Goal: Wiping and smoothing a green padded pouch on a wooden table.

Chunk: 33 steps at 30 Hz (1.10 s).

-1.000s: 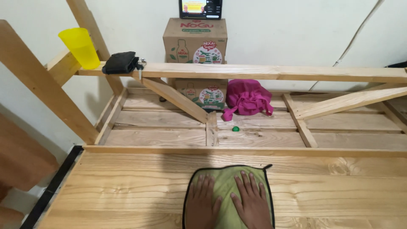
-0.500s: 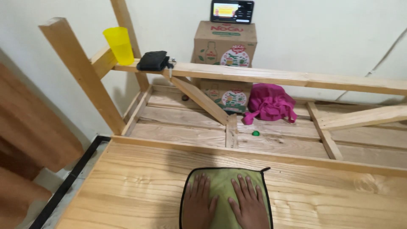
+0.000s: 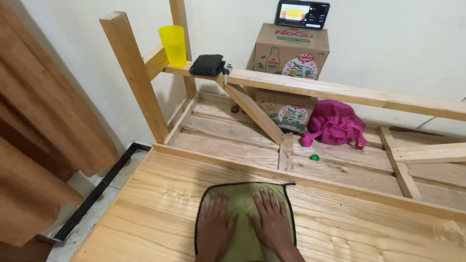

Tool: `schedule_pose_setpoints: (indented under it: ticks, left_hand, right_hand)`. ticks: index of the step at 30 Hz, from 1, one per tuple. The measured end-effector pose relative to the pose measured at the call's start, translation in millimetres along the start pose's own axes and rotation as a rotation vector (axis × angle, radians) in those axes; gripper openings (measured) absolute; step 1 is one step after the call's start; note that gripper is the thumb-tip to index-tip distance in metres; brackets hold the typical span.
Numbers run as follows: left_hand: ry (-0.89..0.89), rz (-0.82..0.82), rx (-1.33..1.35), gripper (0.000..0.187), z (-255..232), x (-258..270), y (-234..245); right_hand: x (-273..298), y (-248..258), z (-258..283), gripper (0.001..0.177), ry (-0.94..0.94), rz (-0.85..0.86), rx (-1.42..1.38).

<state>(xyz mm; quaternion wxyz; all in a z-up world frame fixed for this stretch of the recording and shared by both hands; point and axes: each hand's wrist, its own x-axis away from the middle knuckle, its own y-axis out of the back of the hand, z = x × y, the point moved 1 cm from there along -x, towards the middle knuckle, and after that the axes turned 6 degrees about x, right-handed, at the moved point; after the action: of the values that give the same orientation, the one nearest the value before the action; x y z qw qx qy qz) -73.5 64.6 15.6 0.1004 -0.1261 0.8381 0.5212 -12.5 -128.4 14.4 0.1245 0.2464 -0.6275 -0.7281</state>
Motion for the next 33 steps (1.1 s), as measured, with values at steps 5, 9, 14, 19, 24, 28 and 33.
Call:
schedule_pose_setpoints:
  ticks: [5, 9, 14, 19, 24, 28, 33]
  left_hand:
    - [0.054, -0.028, -0.023, 0.070, 8.8, -13.3, 6.5]
    - [0.068, -0.055, -0.021, 0.070, 11.6, -5.6, 12.3]
    - [0.159, -0.022, -0.066, 0.069, 35.0, 15.3, 18.6]
    - [0.209, -0.073, -0.124, 0.072, 65.1, 34.3, 41.9]
    - [0.276, -0.108, -0.194, 0.077, 102.2, 41.1, 58.2]
    - [0.321, -0.095, -0.215, 0.075, 122.5, 33.9, 70.6]
    - [0.391, -0.115, -0.224, 0.072, 146.1, 16.1, 86.1]
  right_hand:
    - [-16.9, -5.5, 11.0, 0.064, 0.007, -0.079, 0.000]
    - [-13.9, -3.7, 29.0, 0.064, 0.041, -0.109, -0.031]
    - [-15.5, -13.6, 67.2, 0.063, 0.150, -0.125, -0.081]
    - [-24.4, -19.0, 109.9, 0.061, 0.263, -0.162, -0.083]
    - [-43.8, -15.8, 145.7, 0.062, 0.314, -0.160, -0.133]
    - [-63.7, -21.7, 161.0, 0.062, 0.340, -0.145, -0.151]
    - [-94.1, -22.0, 176.9, 0.061, 0.330, -0.092, -0.189]
